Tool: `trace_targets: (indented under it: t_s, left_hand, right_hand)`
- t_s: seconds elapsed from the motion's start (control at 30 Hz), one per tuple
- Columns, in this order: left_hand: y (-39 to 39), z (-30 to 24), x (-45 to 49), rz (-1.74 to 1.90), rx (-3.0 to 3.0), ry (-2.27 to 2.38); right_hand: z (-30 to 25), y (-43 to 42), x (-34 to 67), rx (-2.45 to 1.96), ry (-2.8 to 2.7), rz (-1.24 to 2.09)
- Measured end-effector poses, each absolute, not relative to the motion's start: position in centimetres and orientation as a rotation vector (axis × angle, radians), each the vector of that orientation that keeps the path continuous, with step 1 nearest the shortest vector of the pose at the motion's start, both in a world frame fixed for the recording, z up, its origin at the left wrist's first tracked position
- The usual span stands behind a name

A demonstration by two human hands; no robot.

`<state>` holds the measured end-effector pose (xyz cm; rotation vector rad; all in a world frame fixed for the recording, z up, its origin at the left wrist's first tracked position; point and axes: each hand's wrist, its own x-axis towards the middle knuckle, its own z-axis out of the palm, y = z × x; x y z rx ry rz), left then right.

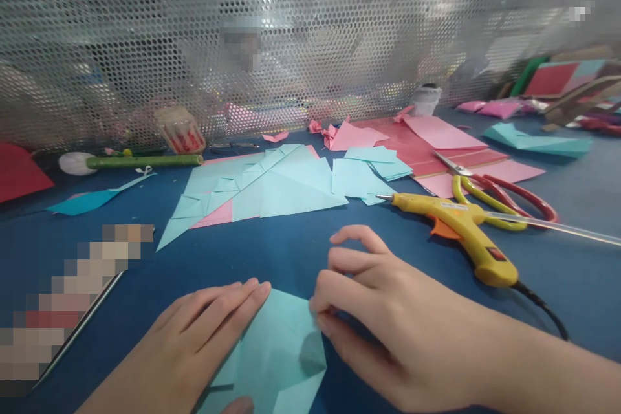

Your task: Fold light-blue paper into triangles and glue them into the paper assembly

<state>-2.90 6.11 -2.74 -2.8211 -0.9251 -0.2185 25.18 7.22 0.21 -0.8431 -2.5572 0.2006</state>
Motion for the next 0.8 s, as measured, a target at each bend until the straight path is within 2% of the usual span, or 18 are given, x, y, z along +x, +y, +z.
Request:
trace_targets:
  t_s: [0.1, 0.33, 0.57, 0.8]
  left_hand:
    - [6.0, -3.1, -2.8, -0.268, -2.804, -0.978]
    - [6.1, -3.0, -2.8, -0.326, -2.801, -0.941]
    - [5.6, -2.8, -2.8, -0.303, -2.820, -0.991]
    - [5.4, -3.2, -3.1, -0.523, -2.787, -0.998]
  right_hand:
    - [0.1, 7.2, 24.7, -0.993, -2.402, 0.242]
    - [-1.8, 6.6, 22.5, -1.279, -2.165, 0.608]
    - [-2.3, 6.7, 22.2, -1.037, -2.112, 0.798]
    - [-1.0, 6.8, 22.6, -0.832, -2.212, 1.003]
